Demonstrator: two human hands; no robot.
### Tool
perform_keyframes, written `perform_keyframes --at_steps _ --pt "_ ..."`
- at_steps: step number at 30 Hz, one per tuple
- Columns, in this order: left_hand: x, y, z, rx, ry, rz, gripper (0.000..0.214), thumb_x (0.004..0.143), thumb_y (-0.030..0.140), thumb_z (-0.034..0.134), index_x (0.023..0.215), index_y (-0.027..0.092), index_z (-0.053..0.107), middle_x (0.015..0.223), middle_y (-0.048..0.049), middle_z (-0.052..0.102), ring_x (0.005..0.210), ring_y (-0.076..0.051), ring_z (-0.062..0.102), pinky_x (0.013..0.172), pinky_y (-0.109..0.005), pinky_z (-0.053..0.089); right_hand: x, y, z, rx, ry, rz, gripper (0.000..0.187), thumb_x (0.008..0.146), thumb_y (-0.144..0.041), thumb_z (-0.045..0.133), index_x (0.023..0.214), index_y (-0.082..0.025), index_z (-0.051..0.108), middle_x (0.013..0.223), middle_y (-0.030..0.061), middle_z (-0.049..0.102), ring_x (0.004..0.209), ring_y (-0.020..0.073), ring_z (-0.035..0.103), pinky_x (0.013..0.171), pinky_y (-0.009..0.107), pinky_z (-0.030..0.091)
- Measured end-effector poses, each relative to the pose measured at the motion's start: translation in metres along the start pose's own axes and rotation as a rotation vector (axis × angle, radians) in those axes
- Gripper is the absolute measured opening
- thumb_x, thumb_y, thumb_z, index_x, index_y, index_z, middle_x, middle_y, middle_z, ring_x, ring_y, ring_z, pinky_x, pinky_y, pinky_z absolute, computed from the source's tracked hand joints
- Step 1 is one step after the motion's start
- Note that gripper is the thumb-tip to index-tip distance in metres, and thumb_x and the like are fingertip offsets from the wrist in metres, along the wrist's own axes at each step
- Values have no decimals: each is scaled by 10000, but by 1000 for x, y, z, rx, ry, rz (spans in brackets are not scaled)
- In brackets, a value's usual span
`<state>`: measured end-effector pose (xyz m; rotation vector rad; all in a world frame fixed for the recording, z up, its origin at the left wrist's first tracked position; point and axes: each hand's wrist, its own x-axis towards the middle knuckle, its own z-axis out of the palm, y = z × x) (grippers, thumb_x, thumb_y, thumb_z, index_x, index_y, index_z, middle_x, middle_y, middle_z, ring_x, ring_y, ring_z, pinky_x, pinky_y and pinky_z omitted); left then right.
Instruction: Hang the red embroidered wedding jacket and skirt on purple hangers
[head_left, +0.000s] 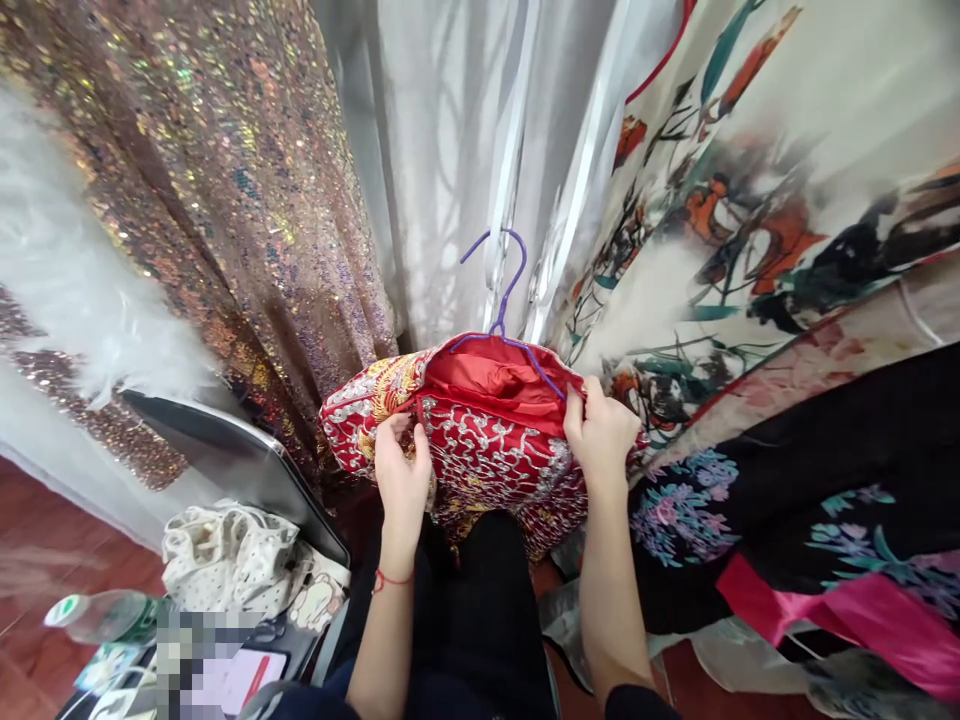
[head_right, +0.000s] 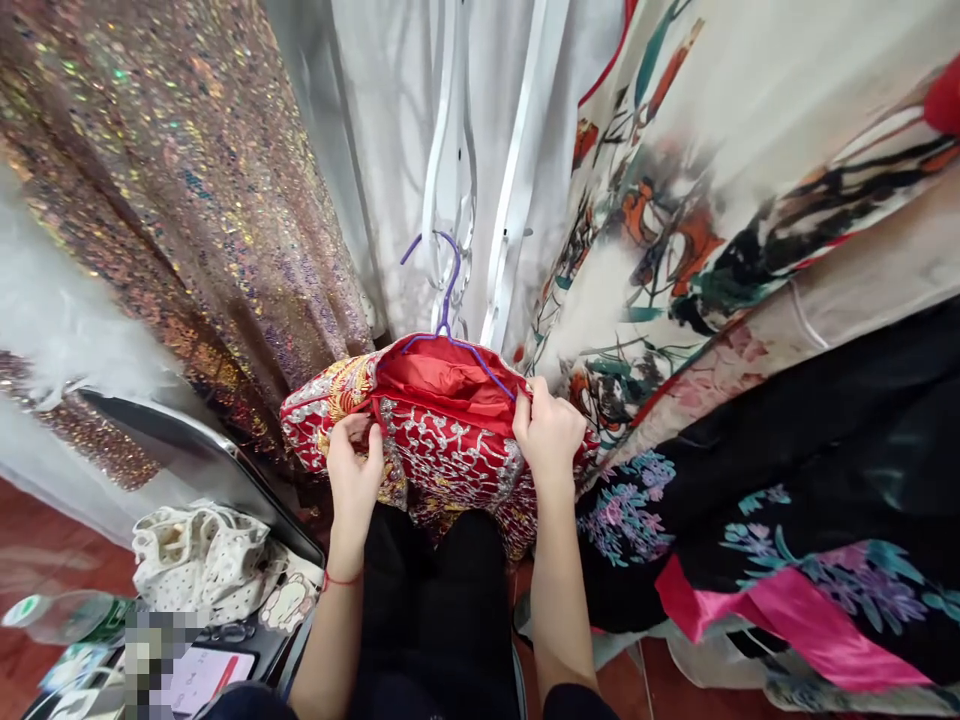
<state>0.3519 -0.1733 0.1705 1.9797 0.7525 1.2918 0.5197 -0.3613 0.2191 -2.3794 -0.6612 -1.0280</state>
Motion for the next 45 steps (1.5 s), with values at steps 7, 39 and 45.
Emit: perform_keyframes --at_steps 7,39,45 --pt "31 -33 4 133 203 33 349 870 281 567 1181 140 496 1162 -163 580 1145 -288 567 1044 -467 448 0 -2 0 24 -17 -40 272 941 -268 430 853 -159 663 510 -2 454 496 140 345 549 290 150" --pt "68 -59 -54 519 -64 -171 360 809 222 519 1162 222 592 905 -95 715 806 -288 668 686 -340 411 -11 -14 -26 66 -125 12 282 945 -266 418 904 -169 680 569 31 565 520 153 402 567 283 158" --pt "111 -30 -84 484 -23 -3 92 773 251 590 854 224 624 704 -2 630 683 -193 584 658 -277 371 9 -4 -45 248 -205 92 280 947 -351 463 938 -210 704 590 21 572 547 172 472 582 266 260"
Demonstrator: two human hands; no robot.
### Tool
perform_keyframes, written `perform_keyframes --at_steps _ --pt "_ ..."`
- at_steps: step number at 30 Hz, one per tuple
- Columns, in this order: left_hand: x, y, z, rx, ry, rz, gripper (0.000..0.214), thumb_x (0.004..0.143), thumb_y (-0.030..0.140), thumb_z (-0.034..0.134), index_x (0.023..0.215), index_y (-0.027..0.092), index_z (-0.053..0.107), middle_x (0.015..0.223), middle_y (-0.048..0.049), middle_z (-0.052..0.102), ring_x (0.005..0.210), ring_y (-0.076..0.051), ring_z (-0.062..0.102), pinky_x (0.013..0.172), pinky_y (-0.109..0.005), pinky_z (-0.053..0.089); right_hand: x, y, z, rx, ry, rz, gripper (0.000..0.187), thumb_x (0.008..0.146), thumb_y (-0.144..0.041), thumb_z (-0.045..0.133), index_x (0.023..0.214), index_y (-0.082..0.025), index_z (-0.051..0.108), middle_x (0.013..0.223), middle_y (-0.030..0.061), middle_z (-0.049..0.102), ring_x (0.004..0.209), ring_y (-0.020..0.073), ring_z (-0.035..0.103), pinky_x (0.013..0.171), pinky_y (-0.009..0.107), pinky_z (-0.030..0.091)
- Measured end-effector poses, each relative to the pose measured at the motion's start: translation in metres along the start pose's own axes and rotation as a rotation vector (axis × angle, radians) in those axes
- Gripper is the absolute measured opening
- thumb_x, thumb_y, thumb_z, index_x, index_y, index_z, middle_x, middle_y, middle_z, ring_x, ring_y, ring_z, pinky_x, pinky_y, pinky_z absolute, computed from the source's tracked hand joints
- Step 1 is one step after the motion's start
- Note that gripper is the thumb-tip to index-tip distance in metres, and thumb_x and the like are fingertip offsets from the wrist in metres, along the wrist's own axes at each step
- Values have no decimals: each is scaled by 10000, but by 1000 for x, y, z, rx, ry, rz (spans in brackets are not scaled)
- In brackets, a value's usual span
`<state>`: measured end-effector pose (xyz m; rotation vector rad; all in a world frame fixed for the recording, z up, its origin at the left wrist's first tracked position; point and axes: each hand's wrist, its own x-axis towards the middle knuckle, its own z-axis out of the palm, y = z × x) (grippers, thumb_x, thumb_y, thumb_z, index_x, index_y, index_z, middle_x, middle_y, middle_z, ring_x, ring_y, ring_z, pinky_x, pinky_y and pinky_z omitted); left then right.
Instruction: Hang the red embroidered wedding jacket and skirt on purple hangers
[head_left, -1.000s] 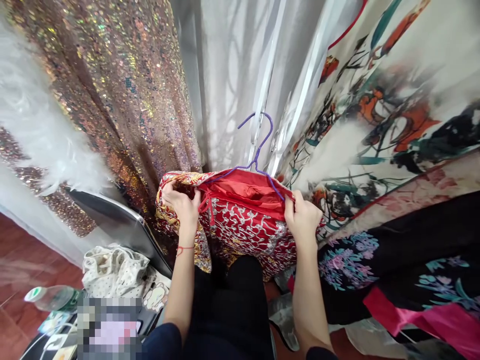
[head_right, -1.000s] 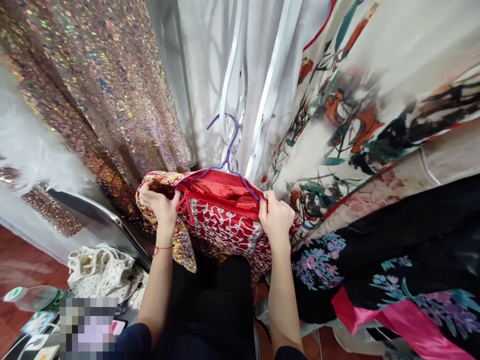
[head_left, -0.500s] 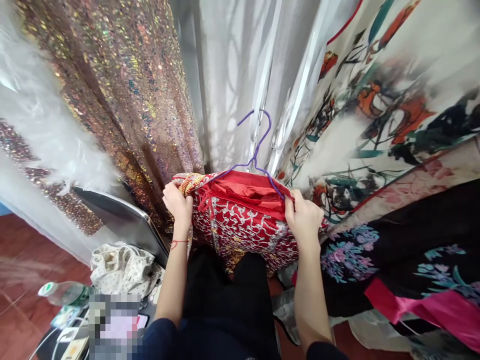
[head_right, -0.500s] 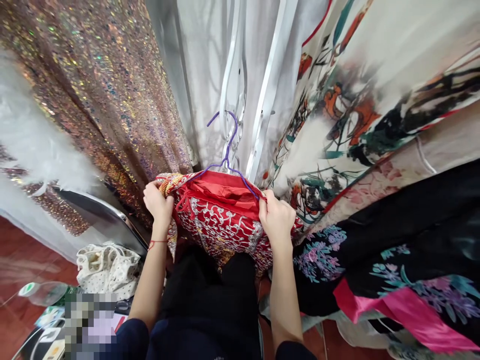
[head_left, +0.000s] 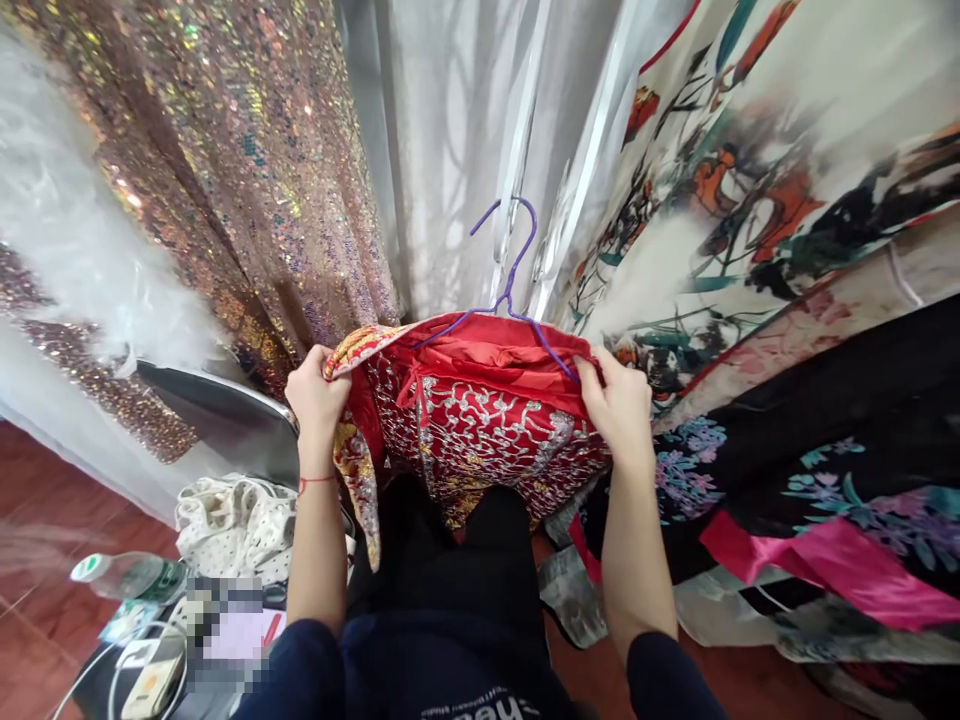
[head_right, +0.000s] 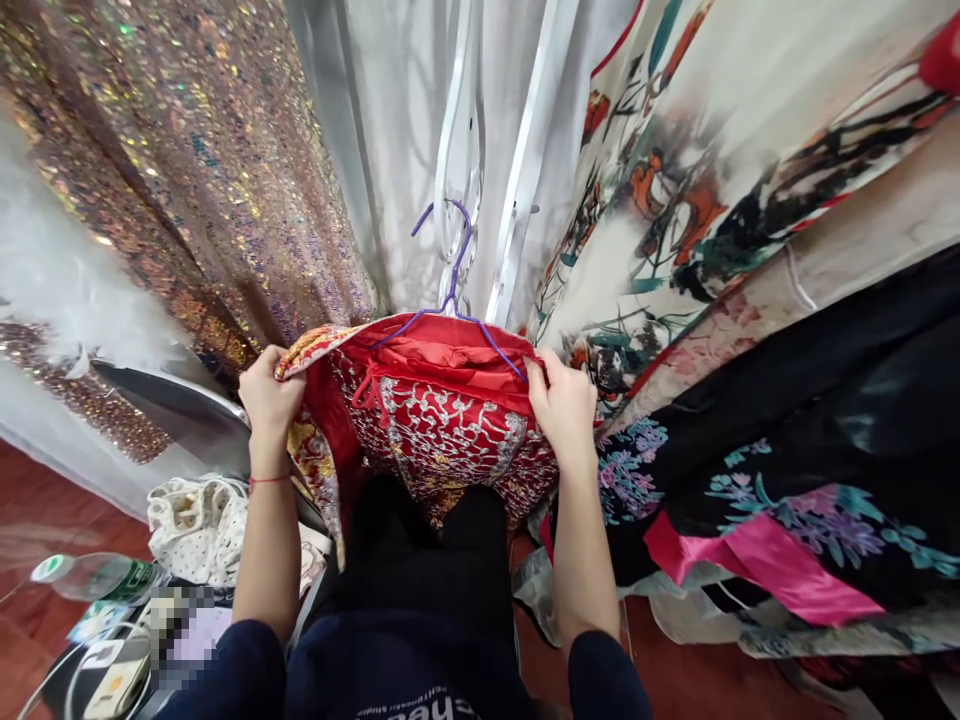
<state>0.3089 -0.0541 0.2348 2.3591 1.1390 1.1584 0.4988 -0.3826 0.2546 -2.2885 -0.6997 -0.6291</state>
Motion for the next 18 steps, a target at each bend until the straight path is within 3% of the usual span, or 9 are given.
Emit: perform_keyframes --at_steps 2,5,8,10,12,16,18 --pt "16 18 -15 -22 34 54 114 768 227 602 874 219 643 740 2 649 711 -185 581 681 -276 382 9 3 -12 70 70 20 292 943 -379 469 928 -210 706 601 21 571 576 182 498 597 269 307" --pt "31 47 -28 -30 114 195 157 756 167 615 903 199 661 895 -34 682 865 -214 587 789 -320 418 17 6 -30 166 292 33 313 955 -401 469 895 -199 700 665 35 594 627 188 524 639 285 369" --pt "31 63 -24 3 178 321 207 744 147 640 943 194 665 1040 -92 656 1009 -277 551 886 -404 412 14 3 -39 216 513 54 357 969 -451 482 878 -179 695 759 82 645 681 196 562 696 303 420" --pt "26 61 -12 34 135 334 267 743 175 666 1009 200 651 1088 -116 639 1047 -314 542 913 -445 404 4 1 -38 229 613 82 374 958 -477 505 870 -167 696 761 91 653 685 200 580 704 307 441" --pt "20 50 7 76 33 297 270 755 225 682 1019 195 630 1084 -131 643 1063 -343 552 931 -467 403 -10 1 -31 237 618 84 357 938 -473 537 856 -165 697 718 67 646 647 191 580 673 301 451" --pt "8 24 47 98 -176 170 224 808 257 618 1016 174 601 1038 -136 686 1030 -333 613 932 -445 418 -36 12 -20 199 399 30 274 911 -419 568 846 -186 697 674 24 662 548 148 561 597 265 445" --pt "1 16 60 34 -188 178 285 827 268 596 1091 162 583 1089 -140 697 1041 -313 631 946 -425 423 -45 18 -20 202 318 21 247 909 -399 566 847 -196 694 680 13 672 546 141 567 591 256 448"
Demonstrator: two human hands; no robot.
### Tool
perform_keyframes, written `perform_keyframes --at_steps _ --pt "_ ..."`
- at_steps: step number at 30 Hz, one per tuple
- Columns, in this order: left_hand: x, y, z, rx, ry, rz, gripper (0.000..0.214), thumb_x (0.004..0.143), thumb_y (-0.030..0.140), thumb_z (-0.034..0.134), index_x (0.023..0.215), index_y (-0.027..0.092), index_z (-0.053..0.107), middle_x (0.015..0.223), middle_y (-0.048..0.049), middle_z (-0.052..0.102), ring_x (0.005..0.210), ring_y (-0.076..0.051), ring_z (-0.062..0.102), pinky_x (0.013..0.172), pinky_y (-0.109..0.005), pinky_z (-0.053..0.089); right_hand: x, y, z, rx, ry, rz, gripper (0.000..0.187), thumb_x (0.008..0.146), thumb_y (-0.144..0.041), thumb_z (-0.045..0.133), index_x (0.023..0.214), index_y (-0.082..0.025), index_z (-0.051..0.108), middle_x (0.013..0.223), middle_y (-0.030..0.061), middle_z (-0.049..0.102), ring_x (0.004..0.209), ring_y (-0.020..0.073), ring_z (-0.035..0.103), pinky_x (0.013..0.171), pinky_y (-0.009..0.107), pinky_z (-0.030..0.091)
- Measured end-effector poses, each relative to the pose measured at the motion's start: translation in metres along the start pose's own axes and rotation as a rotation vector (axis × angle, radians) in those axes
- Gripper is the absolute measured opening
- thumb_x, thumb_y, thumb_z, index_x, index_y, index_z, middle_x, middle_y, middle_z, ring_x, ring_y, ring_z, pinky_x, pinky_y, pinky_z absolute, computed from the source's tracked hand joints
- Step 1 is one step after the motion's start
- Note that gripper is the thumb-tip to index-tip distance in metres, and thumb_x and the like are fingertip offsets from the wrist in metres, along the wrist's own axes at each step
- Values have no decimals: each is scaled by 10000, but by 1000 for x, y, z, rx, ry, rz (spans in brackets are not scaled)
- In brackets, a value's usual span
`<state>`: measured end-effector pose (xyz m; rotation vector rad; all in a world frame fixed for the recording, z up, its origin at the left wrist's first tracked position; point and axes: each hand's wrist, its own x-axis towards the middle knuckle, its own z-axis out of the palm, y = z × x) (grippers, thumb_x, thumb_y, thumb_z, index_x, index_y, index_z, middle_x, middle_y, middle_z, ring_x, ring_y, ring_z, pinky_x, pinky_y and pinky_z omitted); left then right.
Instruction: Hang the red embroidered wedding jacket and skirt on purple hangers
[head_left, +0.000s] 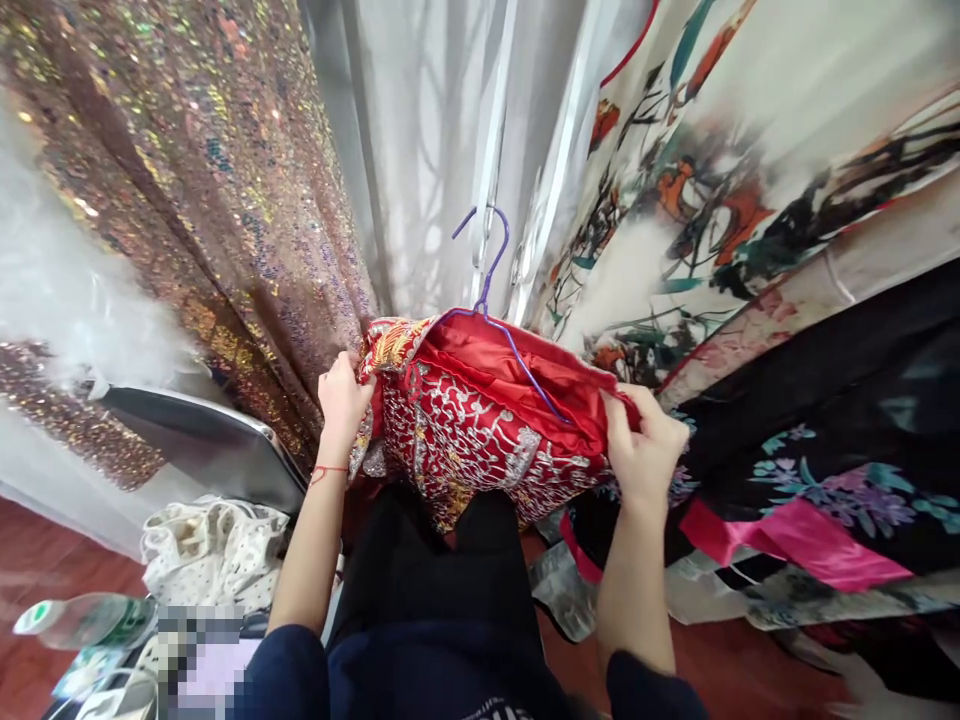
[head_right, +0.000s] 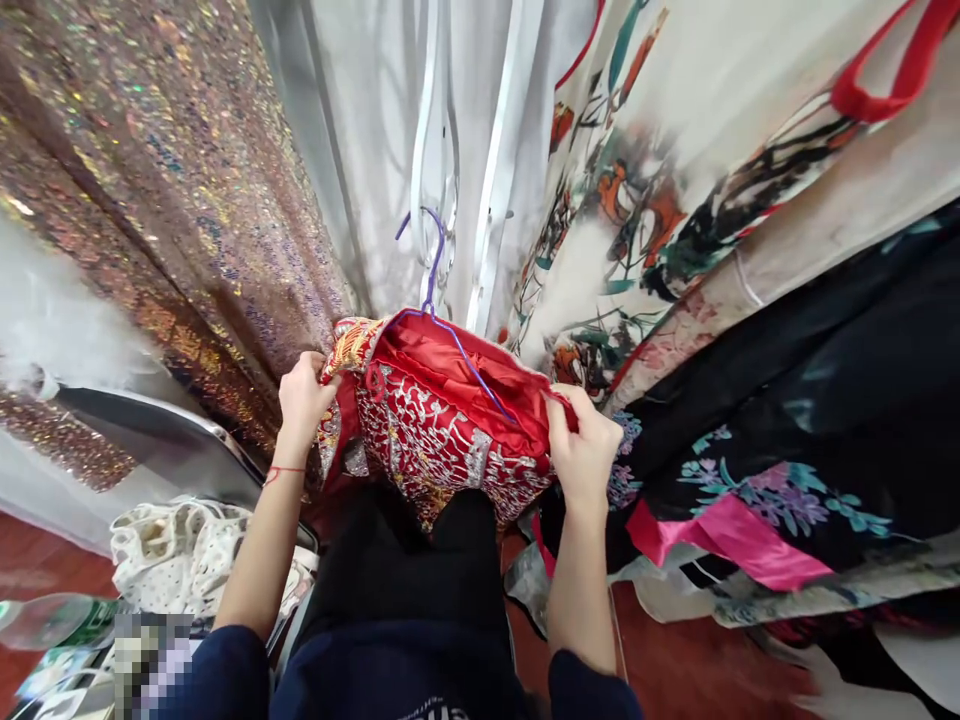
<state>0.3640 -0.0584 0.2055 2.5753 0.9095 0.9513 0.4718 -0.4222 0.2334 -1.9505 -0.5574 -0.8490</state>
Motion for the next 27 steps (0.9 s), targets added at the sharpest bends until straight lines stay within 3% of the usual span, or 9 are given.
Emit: perform_keyframes --at_steps 5,10,14,16,18,21,23,25,27 --pt "-18 -5 17 -205 180 154 287 933 408 514 1077 183 618 1127 -138 702 1083 -253 637 1024 -384 407 -7 5 -4 263 -140 99 224 891 -388 611 790 -195 664 715 1 665 633 149 584 638 259 467" --pt "-15 -7 7 -565 170 39 323 954 466 449 925 188 610 891 -52 682 816 -165 618 806 -278 486 -9 6 4 479 -165 271 298 847 -461 669 737 -186 645 698 -1 625 624 143 544 616 271 460" --pt "2 -4 -26 -776 24 -14 468 963 585 367 807 194 571 764 -35 628 732 -149 589 706 -251 494 2 7 -3 361 133 208 278 848 -441 673 764 -176 675 706 16 621 640 159 546 644 300 457" --pt "12 -5 -40 -805 -153 76 525 974 606 324 855 183 611 835 -69 669 814 -175 637 793 -289 528 12 5 -11 235 342 151 278 854 -441 667 773 -176 688 694 23 609 640 170 540 645 313 450" --pt "23 -7 -42 -728 -153 166 466 959 578 414 993 171 638 1013 -106 695 988 -204 653 954 -341 512 18 3 -17 126 455 112 284 856 -453 667 772 -183 697 692 34 616 635 181 545 640 322 450" --pt "42 -14 -19 -586 16 186 482 892 491 595 1248 169 556 1325 -142 605 1262 -230 551 1133 -393 396 15 4 -14 35 438 50 289 862 -453 658 781 -180 708 705 52 663 624 184 583 631 315 470" --pt "53 -20 7 -636 -93 190 485 925 485 545 1299 178 522 1395 -142 566 1312 -229 520 1149 -393 381 5 8 -6 -11 395 -4 280 862 -423 659 781 -161 711 676 48 674 565 159 580 585 284 462" --pt "59 -26 32 -750 -195 191 436 943 501 509 1243 187 549 1310 -120 619 1223 -215 579 1092 -365 433 -9 14 2 -38 351 -34 263 865 -392 659 787 -147 714 643 35 674 506 130 561 542 254 441" --pt "61 -31 49 -847 -156 174 395 924 521 536 1128 186 582 1143 -87 667 1075 -189 626 1006 -324 476 -19 21 7 -39 302 -34 258 881 -385 644 804 -150 716 651 31 688 515 128 588 548 239 451"
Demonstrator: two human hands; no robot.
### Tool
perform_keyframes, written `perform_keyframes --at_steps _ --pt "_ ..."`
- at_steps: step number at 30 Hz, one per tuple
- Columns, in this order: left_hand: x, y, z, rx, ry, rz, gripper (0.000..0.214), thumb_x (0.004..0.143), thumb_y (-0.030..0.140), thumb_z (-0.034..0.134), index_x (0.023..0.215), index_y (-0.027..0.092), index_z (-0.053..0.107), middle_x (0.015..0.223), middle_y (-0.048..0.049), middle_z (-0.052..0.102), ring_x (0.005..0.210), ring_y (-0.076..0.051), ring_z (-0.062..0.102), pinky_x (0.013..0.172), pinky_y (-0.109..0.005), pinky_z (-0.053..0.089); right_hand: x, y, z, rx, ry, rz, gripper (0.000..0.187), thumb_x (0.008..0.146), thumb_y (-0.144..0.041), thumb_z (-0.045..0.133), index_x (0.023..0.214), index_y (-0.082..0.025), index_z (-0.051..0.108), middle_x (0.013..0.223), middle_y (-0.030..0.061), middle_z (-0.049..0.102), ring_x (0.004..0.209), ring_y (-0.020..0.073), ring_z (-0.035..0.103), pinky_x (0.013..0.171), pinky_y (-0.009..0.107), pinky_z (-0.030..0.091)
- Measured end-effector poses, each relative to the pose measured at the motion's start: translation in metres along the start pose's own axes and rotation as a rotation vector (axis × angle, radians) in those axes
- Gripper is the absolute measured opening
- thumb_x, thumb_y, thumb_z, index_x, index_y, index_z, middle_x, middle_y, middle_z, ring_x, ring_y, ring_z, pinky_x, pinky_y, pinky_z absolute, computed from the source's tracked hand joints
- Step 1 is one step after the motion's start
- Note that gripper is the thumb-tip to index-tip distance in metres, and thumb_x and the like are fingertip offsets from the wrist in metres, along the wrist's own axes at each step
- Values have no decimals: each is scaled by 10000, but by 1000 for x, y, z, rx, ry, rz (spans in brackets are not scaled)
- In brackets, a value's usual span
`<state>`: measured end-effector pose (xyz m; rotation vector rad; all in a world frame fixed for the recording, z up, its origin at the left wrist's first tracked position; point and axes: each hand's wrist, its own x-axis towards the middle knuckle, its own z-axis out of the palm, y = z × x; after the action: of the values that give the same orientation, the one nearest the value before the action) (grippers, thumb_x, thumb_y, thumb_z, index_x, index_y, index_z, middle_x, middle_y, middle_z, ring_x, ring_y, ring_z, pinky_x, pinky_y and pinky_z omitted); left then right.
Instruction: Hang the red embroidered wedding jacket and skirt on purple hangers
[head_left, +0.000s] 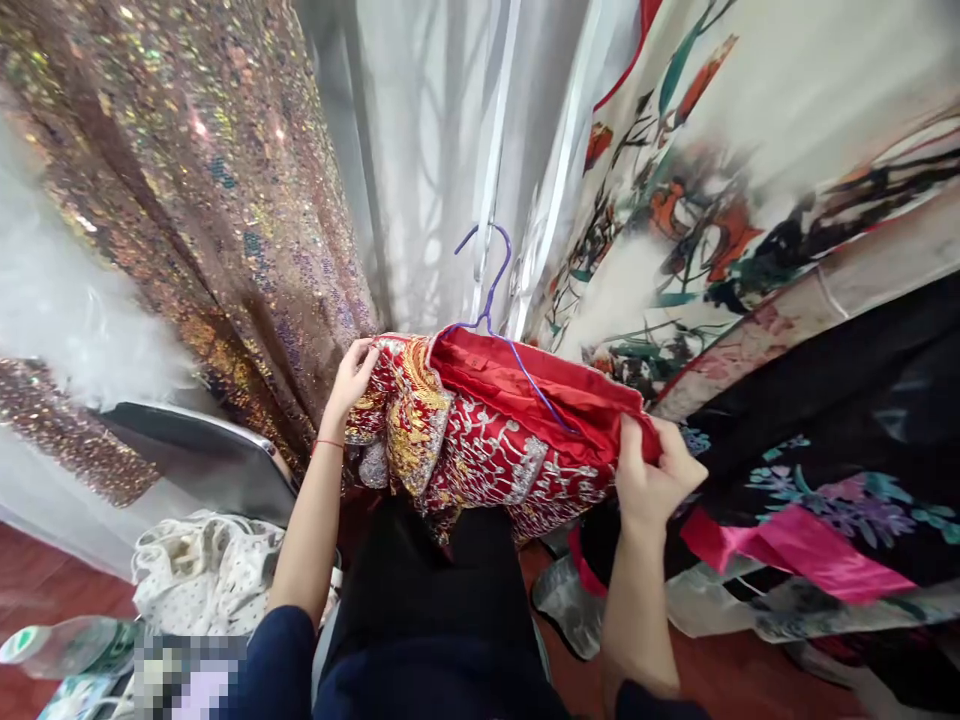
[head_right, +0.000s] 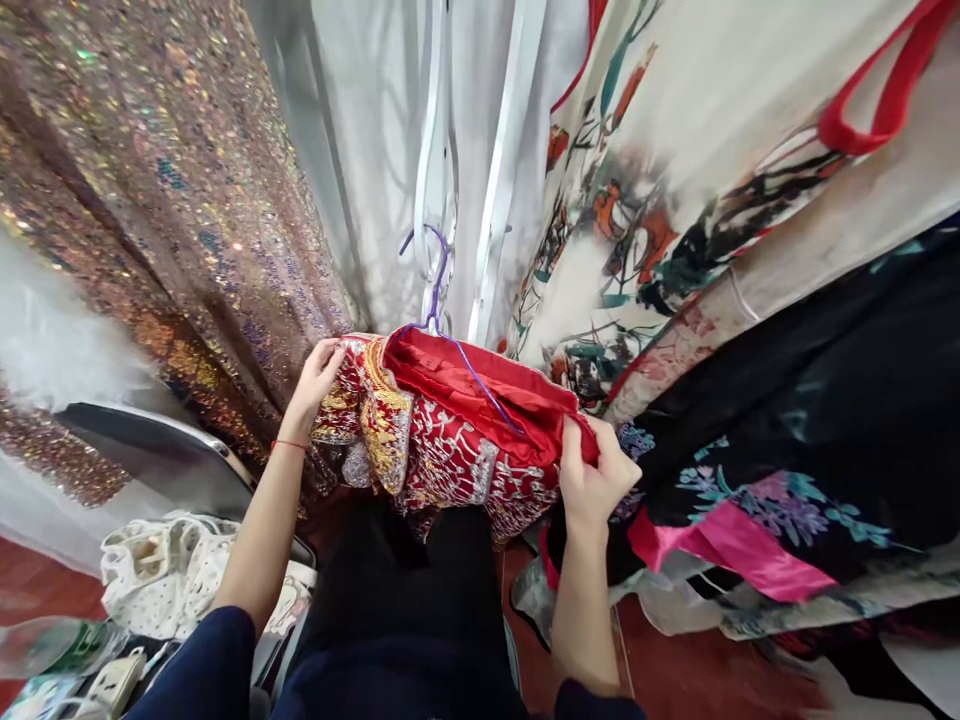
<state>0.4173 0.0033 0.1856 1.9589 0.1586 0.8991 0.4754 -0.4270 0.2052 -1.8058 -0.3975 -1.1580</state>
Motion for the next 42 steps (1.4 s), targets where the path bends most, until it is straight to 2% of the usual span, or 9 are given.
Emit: perform_keyframes --at_steps 4,8,11,14,18,21,28,36,42 --pt "-5 2 -3 -40 267 55 380 919 557 529 940 181 583 895 -29 629 848 -138 594 853 -263 484 2 4 -2 -1 -35 -16 276 898 -420 625 821 -172 718 718 48 730 607 164 669 620 259 506" --pt "0 35 -19 56 447 149 358 962 519 471 936 181 587 874 -27 618 807 -133 564 801 -253 468 24 -5 -3 -78 195 -64 297 895 -431 635 798 -167 729 714 83 735 602 203 686 619 308 525" --pt "6 71 -23 242 268 193 275 976 416 470 955 182 612 908 -43 655 840 -156 587 822 -284 472 28 -14 -5 -133 355 -62 267 878 -403 672 801 -156 739 691 93 731 579 218 681 587 321 514" --pt "-4 116 -9 461 191 345 193 952 314 535 1034 170 634 1011 -76 693 946 -193 619 908 -343 456 11 -18 -6 -138 271 -95 177 858 -340 702 816 -172 741 709 73 747 573 201 684 577 299 514" --pt "-48 168 41 421 -153 784 139 968 252 558 1024 196 673 939 -33 734 897 -156 651 858 -304 457 -18 -20 -5 -135 140 -76 149 869 -330 686 816 -197 727 731 52 761 588 182 694 585 272 513" --pt "-82 181 88 447 -362 906 313 970 397 581 1174 174 663 801 -13 724 716 -134 635 736 -280 448 -25 -22 -6 -147 114 -19 191 883 -366 661 822 -196 721 725 56 757 575 175 684 578 269 502" --pt "-114 162 161 354 -308 764 295 1021 356 486 1075 190 723 630 -8 703 523 -117 635 539 -230 421 -24 -19 -17 -27 -51 35 226 884 -387 640 806 -188 713 719 38 743 583 163 670 603 261 513" --pt "-92 174 183 37 -192 424 262 995 364 535 1001 194 734 711 -12 747 606 -118 690 635 -210 518 -10 -8 -6 114 -109 57 201 910 -334 635 886 -171 751 839 58 779 729 184 725 748 291 567" --pt "-60 170 203 78 -36 250 188 960 323 575 896 198 700 646 5 705 550 -116 648 556 -219 431 30 -41 -21 15 10 -60 164 914 -296 633 861 -191 747 806 40 772 714 174 723 723 272 565"
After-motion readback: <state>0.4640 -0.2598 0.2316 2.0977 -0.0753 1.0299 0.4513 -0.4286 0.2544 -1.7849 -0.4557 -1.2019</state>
